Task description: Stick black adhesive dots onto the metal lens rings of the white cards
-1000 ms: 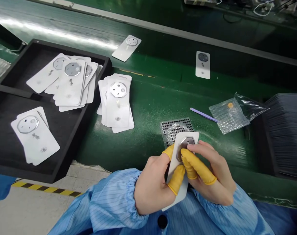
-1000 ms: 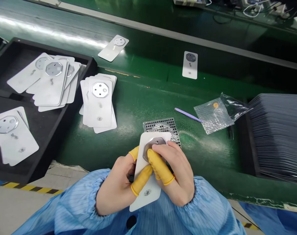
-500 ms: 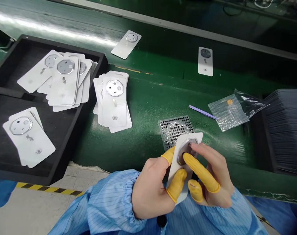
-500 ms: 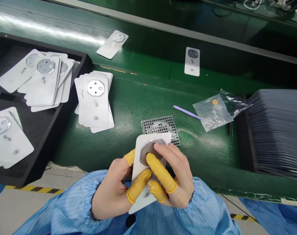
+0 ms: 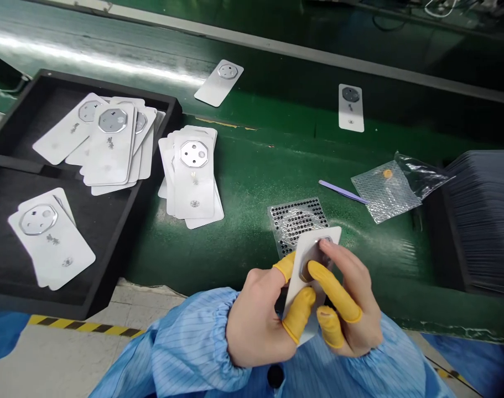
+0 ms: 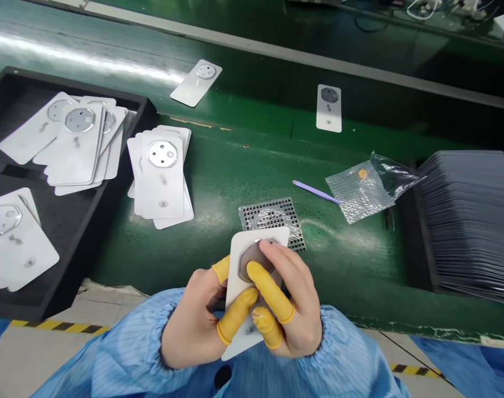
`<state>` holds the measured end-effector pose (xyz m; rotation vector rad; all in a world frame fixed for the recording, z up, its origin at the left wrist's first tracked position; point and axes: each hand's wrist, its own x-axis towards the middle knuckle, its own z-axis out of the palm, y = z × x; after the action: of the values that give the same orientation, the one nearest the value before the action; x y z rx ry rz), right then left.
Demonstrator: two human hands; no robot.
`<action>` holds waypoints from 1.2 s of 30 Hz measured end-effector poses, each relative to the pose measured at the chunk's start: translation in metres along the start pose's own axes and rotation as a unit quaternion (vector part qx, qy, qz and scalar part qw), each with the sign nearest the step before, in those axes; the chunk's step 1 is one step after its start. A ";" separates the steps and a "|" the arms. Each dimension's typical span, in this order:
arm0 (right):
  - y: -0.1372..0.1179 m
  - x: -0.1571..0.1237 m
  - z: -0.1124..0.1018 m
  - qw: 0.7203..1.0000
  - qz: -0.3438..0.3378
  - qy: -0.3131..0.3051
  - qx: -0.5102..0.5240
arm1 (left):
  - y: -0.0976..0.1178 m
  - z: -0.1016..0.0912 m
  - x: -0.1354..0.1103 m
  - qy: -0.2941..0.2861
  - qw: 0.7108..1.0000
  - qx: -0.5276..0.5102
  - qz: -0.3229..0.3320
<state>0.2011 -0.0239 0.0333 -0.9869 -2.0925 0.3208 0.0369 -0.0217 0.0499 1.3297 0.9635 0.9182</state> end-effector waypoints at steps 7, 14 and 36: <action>0.000 -0.001 0.005 0.995 0.003 0.087 -0.045 | 0.006 0.002 0.000 -0.002 1.000 -0.005 0.023; -0.004 0.005 -0.002 0.997 -0.023 0.004 -0.071 | 0.004 -0.001 -0.001 0.008 1.000 0.008 0.009; 0.005 0.017 -0.016 0.996 -0.044 -0.056 -0.062 | 0.007 0.000 0.007 -0.028 0.957 -0.281 -0.075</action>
<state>0.2086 -0.0093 0.0506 -0.9660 -2.2726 0.2067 0.0394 -0.0148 0.0564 0.7850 0.6758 0.9410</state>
